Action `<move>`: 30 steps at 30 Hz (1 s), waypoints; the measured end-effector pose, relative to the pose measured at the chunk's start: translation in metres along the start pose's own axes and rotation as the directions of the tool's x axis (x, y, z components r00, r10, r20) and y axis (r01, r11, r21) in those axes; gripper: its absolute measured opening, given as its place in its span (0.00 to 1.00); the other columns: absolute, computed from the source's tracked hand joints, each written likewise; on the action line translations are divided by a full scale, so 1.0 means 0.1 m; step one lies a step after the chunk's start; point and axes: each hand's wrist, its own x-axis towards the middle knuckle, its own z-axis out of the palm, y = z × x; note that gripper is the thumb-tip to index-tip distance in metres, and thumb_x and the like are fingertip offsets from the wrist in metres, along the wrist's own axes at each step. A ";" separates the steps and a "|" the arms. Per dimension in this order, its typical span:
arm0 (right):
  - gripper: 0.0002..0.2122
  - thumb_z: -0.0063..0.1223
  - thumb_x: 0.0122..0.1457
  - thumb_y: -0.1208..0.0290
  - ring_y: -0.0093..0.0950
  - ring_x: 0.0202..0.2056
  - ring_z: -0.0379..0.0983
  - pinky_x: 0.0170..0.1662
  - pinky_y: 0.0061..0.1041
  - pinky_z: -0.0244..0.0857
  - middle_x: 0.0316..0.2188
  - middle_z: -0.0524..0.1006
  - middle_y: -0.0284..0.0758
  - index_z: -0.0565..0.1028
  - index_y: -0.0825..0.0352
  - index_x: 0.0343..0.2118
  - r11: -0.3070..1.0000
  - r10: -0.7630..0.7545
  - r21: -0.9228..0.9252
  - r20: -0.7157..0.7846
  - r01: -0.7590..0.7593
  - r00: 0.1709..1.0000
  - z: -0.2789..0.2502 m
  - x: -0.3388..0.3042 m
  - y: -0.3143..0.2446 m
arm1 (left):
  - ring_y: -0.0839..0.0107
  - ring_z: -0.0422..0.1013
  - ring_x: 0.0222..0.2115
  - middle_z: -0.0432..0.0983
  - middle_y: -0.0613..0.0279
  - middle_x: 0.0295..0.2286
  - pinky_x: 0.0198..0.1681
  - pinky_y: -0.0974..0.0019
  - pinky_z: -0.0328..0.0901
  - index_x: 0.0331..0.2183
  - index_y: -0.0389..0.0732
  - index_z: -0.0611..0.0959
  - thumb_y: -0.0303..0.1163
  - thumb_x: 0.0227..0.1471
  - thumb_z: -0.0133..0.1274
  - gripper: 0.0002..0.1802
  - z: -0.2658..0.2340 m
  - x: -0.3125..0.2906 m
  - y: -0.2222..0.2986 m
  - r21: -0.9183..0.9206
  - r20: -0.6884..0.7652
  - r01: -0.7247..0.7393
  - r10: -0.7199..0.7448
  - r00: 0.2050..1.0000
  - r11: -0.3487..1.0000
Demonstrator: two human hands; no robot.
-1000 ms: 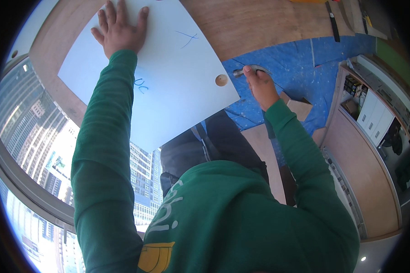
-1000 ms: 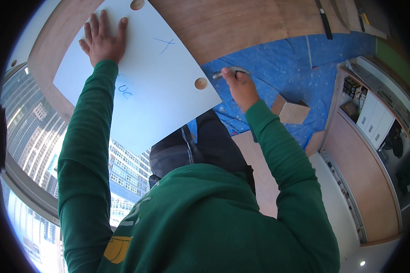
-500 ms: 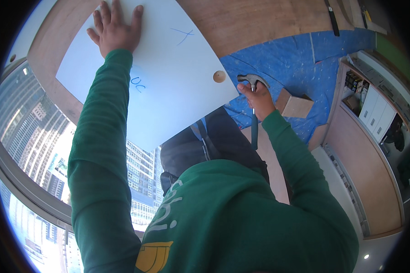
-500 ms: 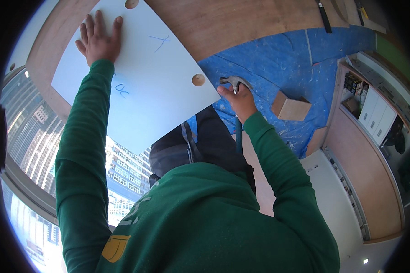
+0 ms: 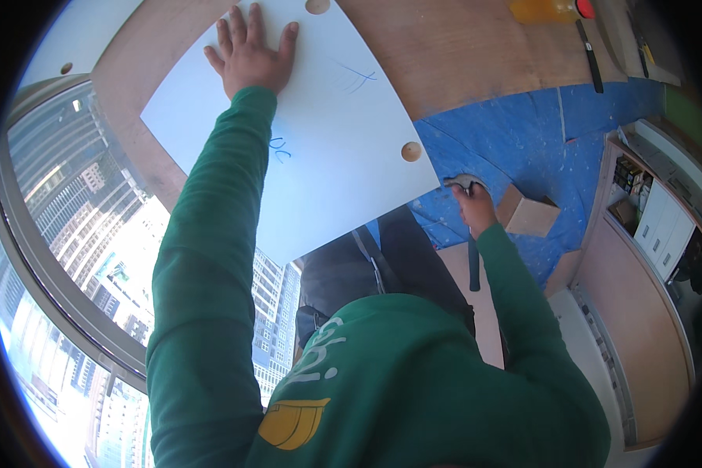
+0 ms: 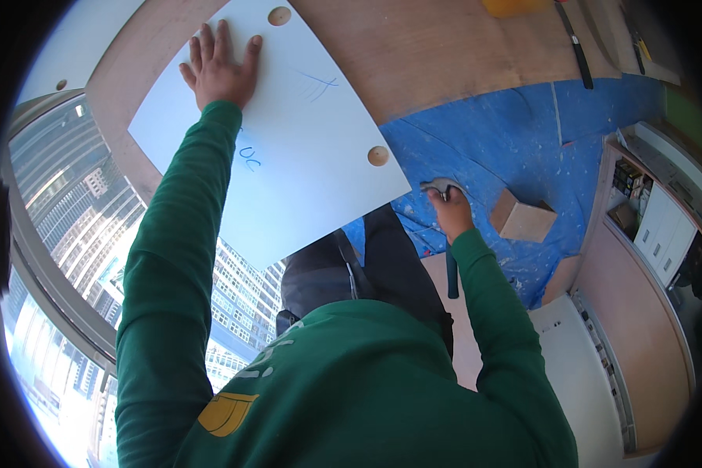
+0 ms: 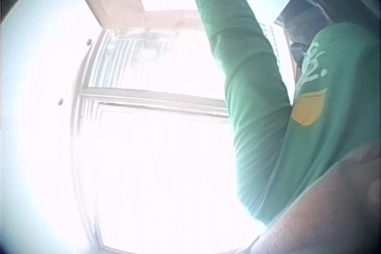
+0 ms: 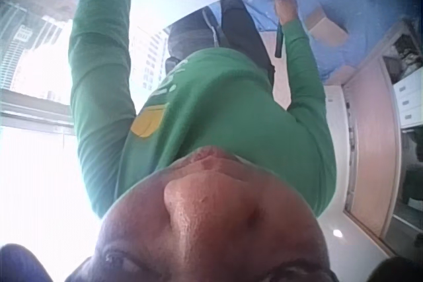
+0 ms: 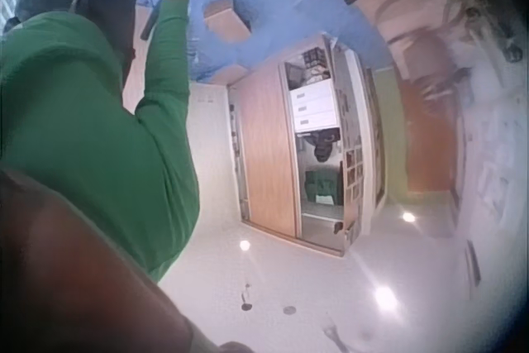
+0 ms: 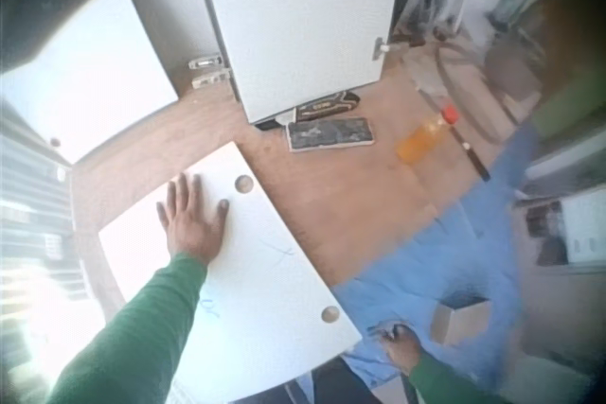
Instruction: The person applies glue from a yellow bottle to the edge of a white cabinet panel, then uses a hammer to tap a dowel into a pre-drilled hole. They flip the panel and continue applying glue to another edge. The work is done on a blue protective sheet on the floor.
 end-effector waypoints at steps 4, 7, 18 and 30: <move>0.05 0.57 0.65 0.71 0.20 0.14 0.64 0.15 0.25 0.54 0.20 0.71 0.30 0.77 0.66 0.40 0.980 -0.020 -0.197 0.002 0.020 1.000 -0.10 -0.08 0.37 | 0.59 0.38 0.74 0.48 0.58 0.73 0.75 0.45 0.28 0.71 0.53 0.60 0.71 0.63 0.37 0.46 -0.05 -0.03 0.01 0.016 -0.007 0.002 -0.002 1.000 1.000; 0.05 0.57 0.64 0.73 0.21 0.14 0.66 0.16 0.25 0.58 0.20 0.72 0.31 0.76 0.68 0.39 0.972 0.037 -0.234 0.016 -0.032 0.999 -0.12 -0.24 0.51 | 0.60 0.39 0.74 0.48 0.59 0.73 0.75 0.45 0.29 0.71 0.53 0.60 0.71 0.63 0.37 0.46 -0.07 -0.02 0.05 0.001 0.009 0.017 -0.017 1.000 1.000; 0.08 0.56 0.66 0.72 0.25 0.16 0.72 0.17 0.27 0.66 0.19 0.72 0.34 0.73 0.70 0.33 0.943 0.215 -0.276 0.082 -0.185 0.973 -0.69 -0.65 0.92 | 0.50 0.58 0.68 0.69 0.49 0.63 0.69 0.48 0.55 0.53 0.44 0.85 0.53 0.57 0.61 0.29 -0.25 -0.36 -0.44 -0.563 -0.136 0.056 -0.160 0.978 0.824; 0.10 0.55 0.67 0.71 0.27 0.17 0.72 0.17 0.29 0.66 0.21 0.73 0.37 0.71 0.73 0.42 0.947 0.198 -0.257 -0.012 -0.194 0.980 -0.62 -0.48 1.20 | 0.63 0.68 0.52 0.72 0.55 0.50 0.52 0.59 0.65 0.59 0.33 0.72 0.47 0.61 0.60 0.35 -1.38 -3.50 -0.92 -0.455 0.650 0.889 -0.663 0.372 0.052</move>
